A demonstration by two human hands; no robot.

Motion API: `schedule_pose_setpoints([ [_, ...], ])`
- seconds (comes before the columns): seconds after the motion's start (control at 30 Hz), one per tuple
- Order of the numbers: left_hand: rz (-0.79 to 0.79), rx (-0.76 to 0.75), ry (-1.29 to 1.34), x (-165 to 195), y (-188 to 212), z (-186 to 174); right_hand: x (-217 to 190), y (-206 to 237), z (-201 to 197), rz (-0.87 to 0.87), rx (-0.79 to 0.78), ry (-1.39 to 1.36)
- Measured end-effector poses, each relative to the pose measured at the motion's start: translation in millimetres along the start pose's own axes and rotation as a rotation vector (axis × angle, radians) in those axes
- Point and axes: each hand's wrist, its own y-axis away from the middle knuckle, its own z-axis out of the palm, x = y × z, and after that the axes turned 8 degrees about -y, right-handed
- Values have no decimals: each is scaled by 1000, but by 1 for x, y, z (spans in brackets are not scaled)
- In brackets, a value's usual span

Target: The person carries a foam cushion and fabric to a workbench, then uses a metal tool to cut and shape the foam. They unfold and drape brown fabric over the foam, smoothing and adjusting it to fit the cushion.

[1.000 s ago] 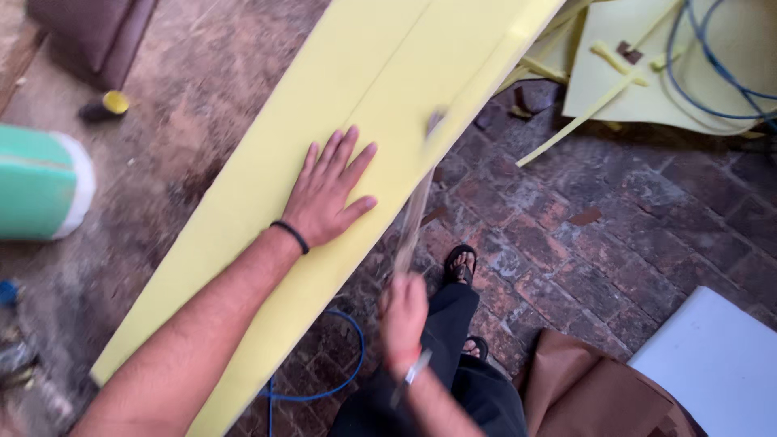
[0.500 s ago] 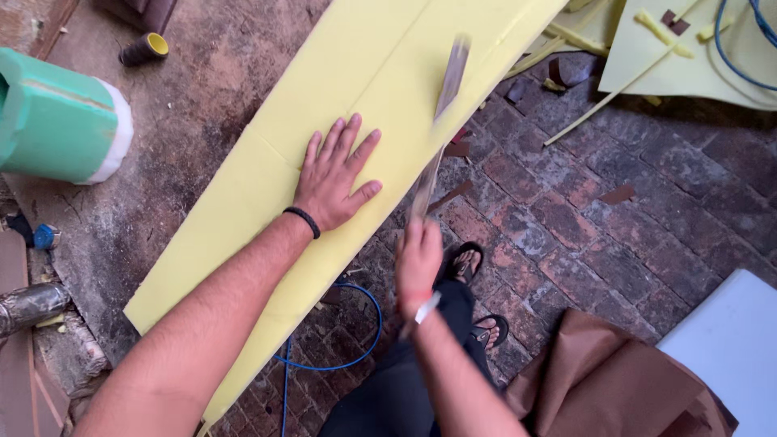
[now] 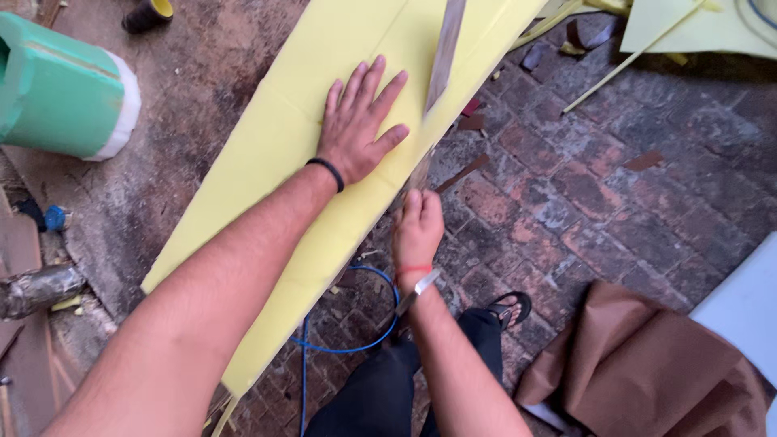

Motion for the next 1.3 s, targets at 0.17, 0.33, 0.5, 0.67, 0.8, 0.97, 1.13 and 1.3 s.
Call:
schedule_pose_setpoints([
  [0.17, 64, -5, 73, -6, 7, -11, 31, 98, -7, -130, -58, 122],
  [0.33, 213, -123, 69, -39, 96, -21, 30, 96, -4, 145, 56, 72],
  [0.5, 182, -74, -86, -62, 192, -4, 65, 87, 6, -54, 47, 29],
  [0.67, 189, -35, -79, -70, 198, 12, 110, 200, -2, 235, 54, -67],
  [0.8, 191, -38, -51, -72, 193, 14, 107, 164, 4, 91, 46, -29],
  [0.97, 201, -62, -29, -72, 195, 8, 114, 203, 16, -20, 16, -52],
  [1.13, 217, -47, 63, -90, 256, 0, 137, 282, 10, 130, 101, 2],
  [1.3, 131, -43, -48, -113, 349, 5, 158, 218, 10, -112, 45, 68],
])
